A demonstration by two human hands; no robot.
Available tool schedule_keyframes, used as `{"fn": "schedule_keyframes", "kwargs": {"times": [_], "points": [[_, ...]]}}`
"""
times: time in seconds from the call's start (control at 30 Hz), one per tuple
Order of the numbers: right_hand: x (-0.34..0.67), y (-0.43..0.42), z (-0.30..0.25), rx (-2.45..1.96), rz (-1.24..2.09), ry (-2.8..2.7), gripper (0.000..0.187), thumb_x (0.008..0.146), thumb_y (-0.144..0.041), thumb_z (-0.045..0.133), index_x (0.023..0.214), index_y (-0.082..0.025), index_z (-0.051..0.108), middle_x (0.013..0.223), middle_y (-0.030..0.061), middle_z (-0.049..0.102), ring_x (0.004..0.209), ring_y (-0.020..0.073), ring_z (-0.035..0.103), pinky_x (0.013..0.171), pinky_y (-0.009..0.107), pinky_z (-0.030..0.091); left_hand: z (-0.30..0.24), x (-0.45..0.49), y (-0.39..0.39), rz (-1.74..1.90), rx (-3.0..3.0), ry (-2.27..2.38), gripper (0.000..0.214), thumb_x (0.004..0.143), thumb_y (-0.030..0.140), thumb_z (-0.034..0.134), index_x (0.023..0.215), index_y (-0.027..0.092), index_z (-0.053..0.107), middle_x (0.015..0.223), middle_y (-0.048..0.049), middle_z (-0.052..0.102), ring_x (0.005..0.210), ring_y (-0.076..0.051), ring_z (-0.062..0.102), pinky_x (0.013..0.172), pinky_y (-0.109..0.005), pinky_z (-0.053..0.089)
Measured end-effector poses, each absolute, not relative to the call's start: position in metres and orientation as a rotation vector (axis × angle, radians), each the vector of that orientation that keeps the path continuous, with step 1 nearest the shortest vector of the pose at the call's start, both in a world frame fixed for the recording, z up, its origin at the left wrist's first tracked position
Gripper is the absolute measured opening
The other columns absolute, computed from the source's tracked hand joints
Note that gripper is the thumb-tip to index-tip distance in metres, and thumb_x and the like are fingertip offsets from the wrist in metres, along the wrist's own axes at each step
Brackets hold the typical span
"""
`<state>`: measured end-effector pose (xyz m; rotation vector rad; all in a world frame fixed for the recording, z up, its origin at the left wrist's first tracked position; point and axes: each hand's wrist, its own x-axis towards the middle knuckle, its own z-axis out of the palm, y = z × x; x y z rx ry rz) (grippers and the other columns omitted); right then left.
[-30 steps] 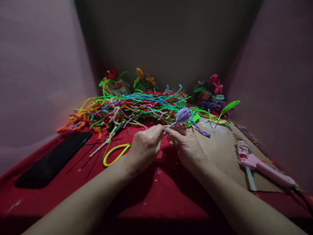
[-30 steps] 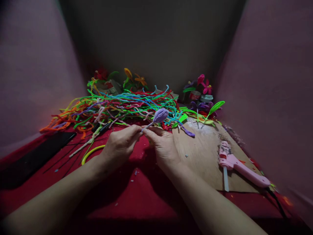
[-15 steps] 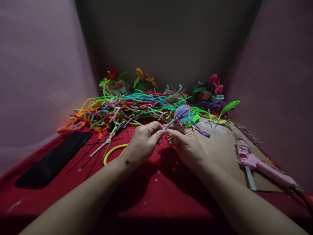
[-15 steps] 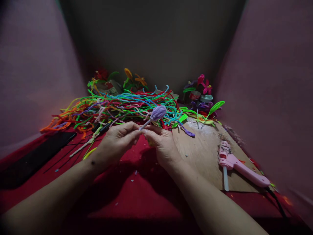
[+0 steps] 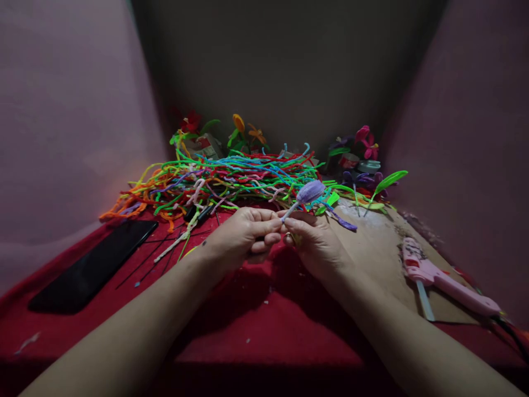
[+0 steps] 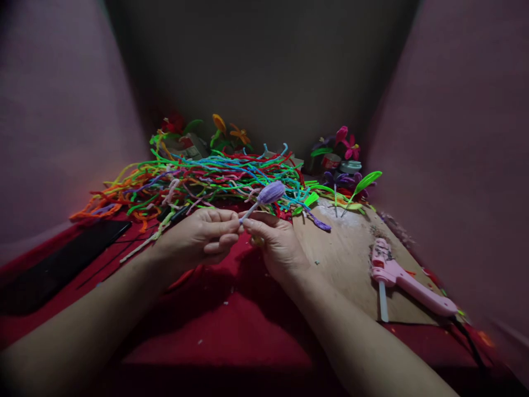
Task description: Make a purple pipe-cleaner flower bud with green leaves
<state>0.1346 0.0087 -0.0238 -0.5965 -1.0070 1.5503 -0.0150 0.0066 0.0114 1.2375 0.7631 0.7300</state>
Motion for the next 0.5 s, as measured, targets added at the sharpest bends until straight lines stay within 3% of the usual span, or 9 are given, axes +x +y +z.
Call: {"fn": "schedule_keyframes", "kwargs": {"times": [0.1, 0.23, 0.33, 0.5], "points": [[0.133, 0.009, -0.024, -0.620, 1.527, -0.926, 0.009, 0.064, -0.018, 0.069, 0.073, -0.018, 0.070, 0.068, -0.0014, 0.064, 0.058, 0.0081, 0.050, 0.053, 0.022, 0.035, 0.009, -0.008, 0.003, 0.880, 1.641, 0.999, 0.021, 0.082, 0.032, 0.051, 0.068, 0.016, 0.052, 0.053, 0.0050, 0.046, 0.039, -0.005, 0.036, 0.038, -0.017, 0.028], [0.131, 0.010, -0.025, -0.631, 1.503, -0.843, 0.009, 0.061, -0.016, 0.070, 0.069, -0.018, 0.069, 0.069, -0.0014, 0.064, 0.060, 0.0089, 0.051, 0.053, 0.023, 0.035, -0.005, -0.003, 0.003, 1.089, 2.371, 1.319, 0.015, 0.084, 0.026, 0.047, 0.081, 0.015, 0.056, 0.069, -0.0020, 0.059, 0.058, -0.011, 0.053, 0.055, -0.023, 0.038], [0.131, 0.009, -0.024, -0.685, 1.512, -0.821, 0.010, 0.060, -0.016, 0.071, 0.070, -0.017, 0.070, 0.067, -0.0014, 0.063, 0.057, 0.0085, 0.048, 0.050, 0.023, 0.033, -0.015, -0.002, 0.005, 1.086, 2.646, 1.416, 0.018, 0.088, 0.021, 0.039, 0.084, 0.015, 0.056, 0.073, -0.0042, 0.060, 0.062, -0.013, 0.056, 0.057, -0.024, 0.037], [0.130, 0.006, -0.021, -0.674, 1.475, -0.935, 0.011, 0.065, -0.021, 0.070, 0.075, -0.020, 0.072, 0.071, -0.0009, 0.064, 0.058, 0.0089, 0.046, 0.050, 0.023, 0.032, -0.012, -0.003, 0.004, 1.194, 2.489, 1.381, 0.016, 0.087, 0.020, 0.040, 0.082, 0.017, 0.054, 0.067, -0.0008, 0.057, 0.057, -0.010, 0.051, 0.057, -0.021, 0.036]]}}
